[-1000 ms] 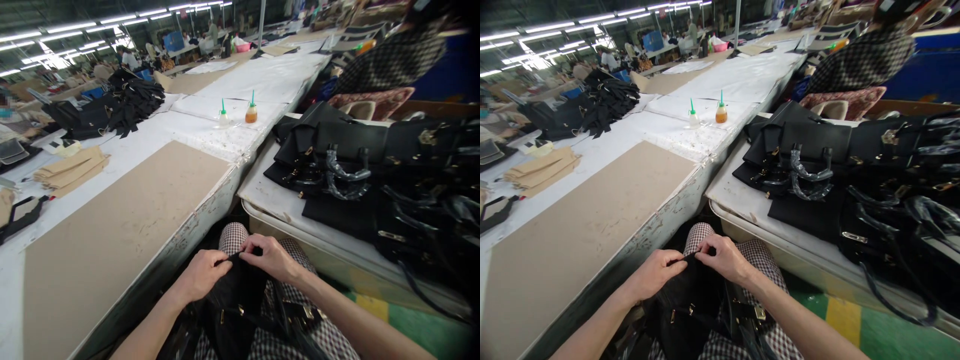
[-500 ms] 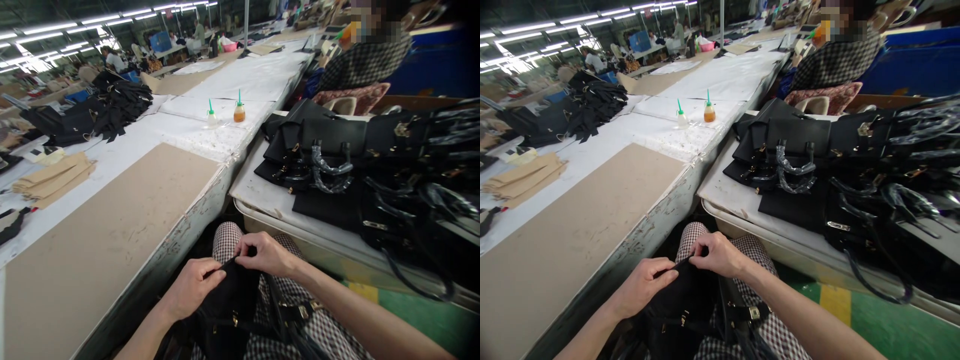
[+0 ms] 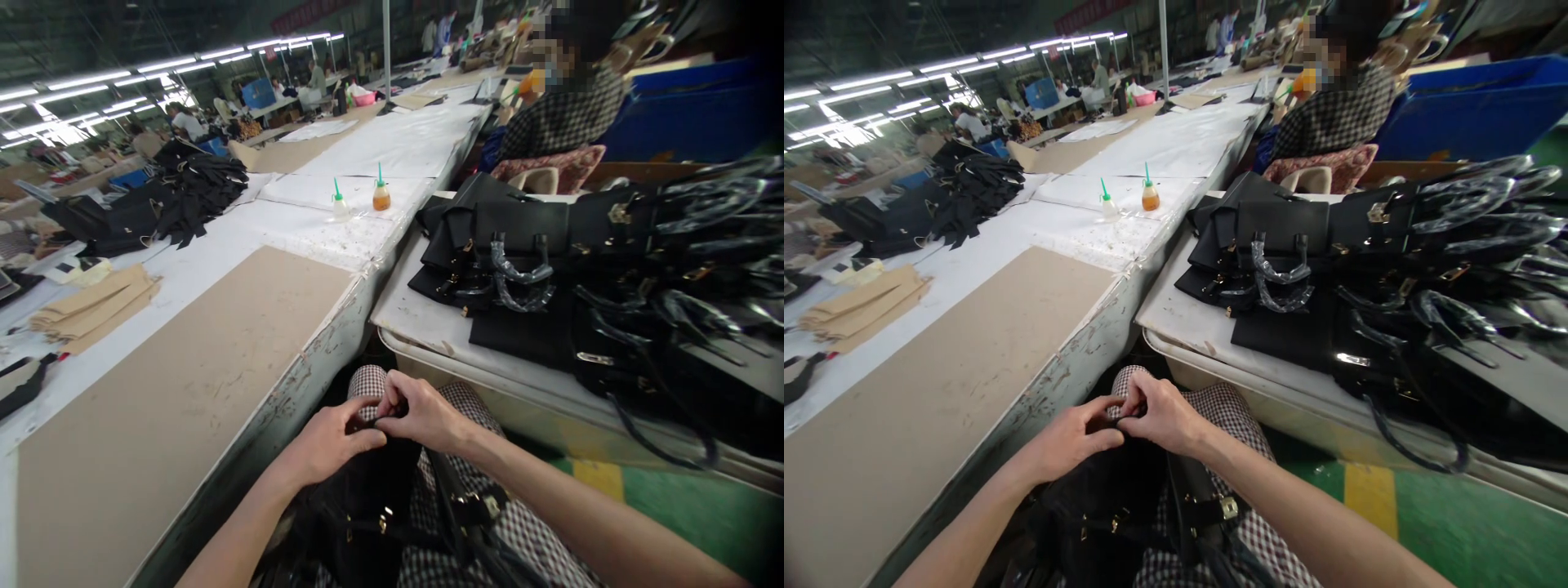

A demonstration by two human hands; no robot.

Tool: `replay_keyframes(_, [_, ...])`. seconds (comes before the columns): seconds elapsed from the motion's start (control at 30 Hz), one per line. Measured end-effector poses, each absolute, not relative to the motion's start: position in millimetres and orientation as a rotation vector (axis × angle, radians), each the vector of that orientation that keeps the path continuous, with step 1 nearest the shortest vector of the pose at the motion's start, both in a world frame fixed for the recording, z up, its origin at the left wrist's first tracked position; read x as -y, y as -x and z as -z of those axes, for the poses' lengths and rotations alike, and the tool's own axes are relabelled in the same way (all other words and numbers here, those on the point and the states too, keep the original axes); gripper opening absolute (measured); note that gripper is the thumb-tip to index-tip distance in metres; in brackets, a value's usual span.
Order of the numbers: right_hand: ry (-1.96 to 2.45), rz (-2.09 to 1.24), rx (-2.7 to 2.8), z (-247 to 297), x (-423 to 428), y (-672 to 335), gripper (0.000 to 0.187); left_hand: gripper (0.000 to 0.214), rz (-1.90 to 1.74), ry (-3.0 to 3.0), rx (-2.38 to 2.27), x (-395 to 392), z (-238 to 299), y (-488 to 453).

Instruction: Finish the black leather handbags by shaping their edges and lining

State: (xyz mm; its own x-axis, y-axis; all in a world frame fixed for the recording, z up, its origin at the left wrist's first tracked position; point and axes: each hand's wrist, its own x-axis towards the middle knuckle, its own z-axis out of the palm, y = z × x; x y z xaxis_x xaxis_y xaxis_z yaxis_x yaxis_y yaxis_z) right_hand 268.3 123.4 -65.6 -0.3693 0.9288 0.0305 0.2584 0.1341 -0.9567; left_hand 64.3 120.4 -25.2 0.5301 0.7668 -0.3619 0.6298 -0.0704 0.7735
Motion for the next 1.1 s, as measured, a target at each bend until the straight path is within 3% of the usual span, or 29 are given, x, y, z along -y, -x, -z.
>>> replay_keyframes(0.13, [1.134,-1.342,1.615,63.4,-116.8,-275.7,0.025,0.026,-0.124,-1.950,-1.174,-124.2,26.5,-87.5])
replay_keyframes(0.2, [1.164,-1.290,1.625,55.7,-103.0,-286.3,0.013,0.021,-0.100,-2.018,-1.155,-124.1,24.8,-91.6])
replay_keyframes(0.23, [1.205,-1.216,1.649,51.2,-91.8,-291.7,0.016,0.020,-0.085,-2.049,-1.153,-123.7,23.8,-91.5])
replay_keyframes(0.33, [1.383,-0.964,1.740,42.7,-46.1,-301.5,0.065,0.017,-0.034,-2.100,-1.199,-122.2,22.2,-87.8])
replay_keyframes(0.4, [1.508,-0.875,1.772,45.9,-16.1,-301.7,0.082,0.015,-0.027,-2.104,-1.219,-122.0,22.6,-87.4])
replay_keyframes(0.47, [1.590,-0.872,1.737,54.7,3.6,-300.1,0.075,0.019,-0.038,-2.103,-1.183,-123.5,23.3,-91.6])
replay_keyframes(0.57, [1.624,-0.935,1.599,66.9,11.0,-303.0,0.055,0.041,-0.056,-2.108,-1.072,-130.5,25.1,-105.7])
replay_keyframes(0.67, [1.603,-0.978,1.565,67.9,9.8,-311.2,0.052,0.057,-0.065,-2.117,-0.940,-141.0,28.1,-122.6])
replay_keyframes(0.8, [1.626,-0.878,1.695,62.4,22.4,-314.0,0.063,0.035,-0.040,-2.127,-0.820,-154.7,25.8,-134.3])
replay_keyframes(0.9, [1.648,-0.841,1.726,56.7,30.6,-319.6,0.069,0.034,-0.023,-2.146,-0.781,-165.8,8.9,-129.7])
replay_keyframes(1.0, [1.559,-1.091,1.656,38.4,25.0,-344.3,0.051,0.038,0.030,-2.151,-0.748,-175.7,-19.4,-116.8])
replay_keyframes(1.1, [1.428,-1.438,1.525,14.6,11.3,-378.7,0.051,0.033,0.215,-1.951,-0.672,-175.4,-42.1,-102.9])
